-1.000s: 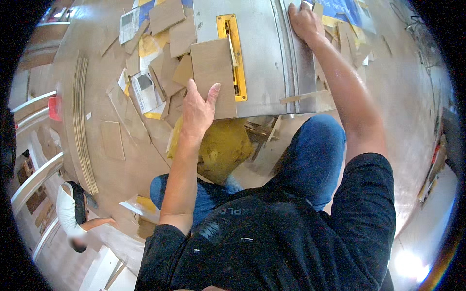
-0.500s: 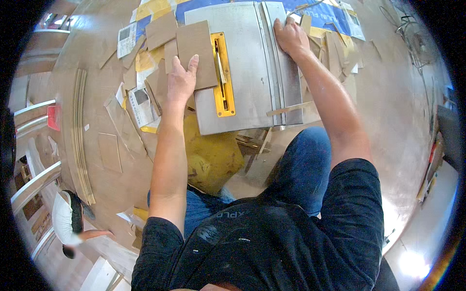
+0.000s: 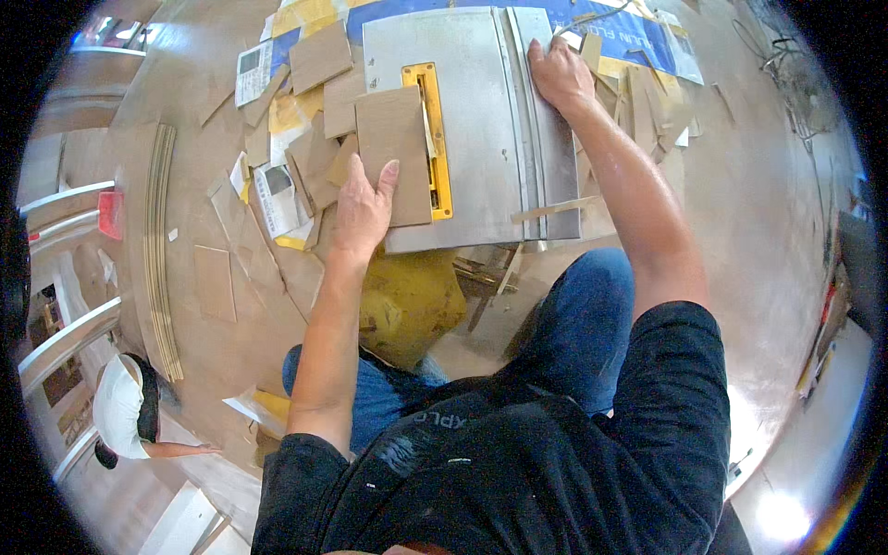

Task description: The person installs laminate floor planks by measuring and marking small pieces, using a utility knife and hammer to fit them into place, and using a table saw to cut custom pieces to size.

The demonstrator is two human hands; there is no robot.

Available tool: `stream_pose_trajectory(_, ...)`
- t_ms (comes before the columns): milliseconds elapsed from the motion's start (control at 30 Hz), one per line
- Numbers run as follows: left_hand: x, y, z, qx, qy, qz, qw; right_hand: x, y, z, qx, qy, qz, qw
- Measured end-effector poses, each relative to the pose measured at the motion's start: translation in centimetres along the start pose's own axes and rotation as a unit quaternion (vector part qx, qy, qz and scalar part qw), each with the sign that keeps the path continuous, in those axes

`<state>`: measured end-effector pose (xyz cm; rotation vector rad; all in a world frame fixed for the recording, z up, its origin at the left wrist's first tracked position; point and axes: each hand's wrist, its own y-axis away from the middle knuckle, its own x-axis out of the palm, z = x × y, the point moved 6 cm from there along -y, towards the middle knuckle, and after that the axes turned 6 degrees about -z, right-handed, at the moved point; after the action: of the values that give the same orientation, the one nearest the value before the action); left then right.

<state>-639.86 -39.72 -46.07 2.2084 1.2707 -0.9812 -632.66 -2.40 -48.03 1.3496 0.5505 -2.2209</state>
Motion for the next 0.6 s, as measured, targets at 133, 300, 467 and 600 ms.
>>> stream_pose_trajectory(133,-0.5,3.6,1.9,-0.04,-0.012,0.026,0.999,0.4,-1.7,1.4,-0.064,0.047,-0.02,0.997)
stream_pose_trajectory(300,-0.2,9.4,1.2,-0.032,0.022,0.03,0.999,1.1,-10.4,5.3,-0.18,0.04,-0.024,0.982)
stream_pose_trajectory(467,0.1,11.0,0.7,-0.092,-0.004,0.036,0.995,6.4,-15.4,5.5,-0.101,0.075,0.249,0.96)
stream_pose_trajectory(600,-0.7,10.8,3.4,-0.124,-0.033,0.032,0.991,1.2,-11.0,9.6,-0.074,-0.092,0.085,0.989)
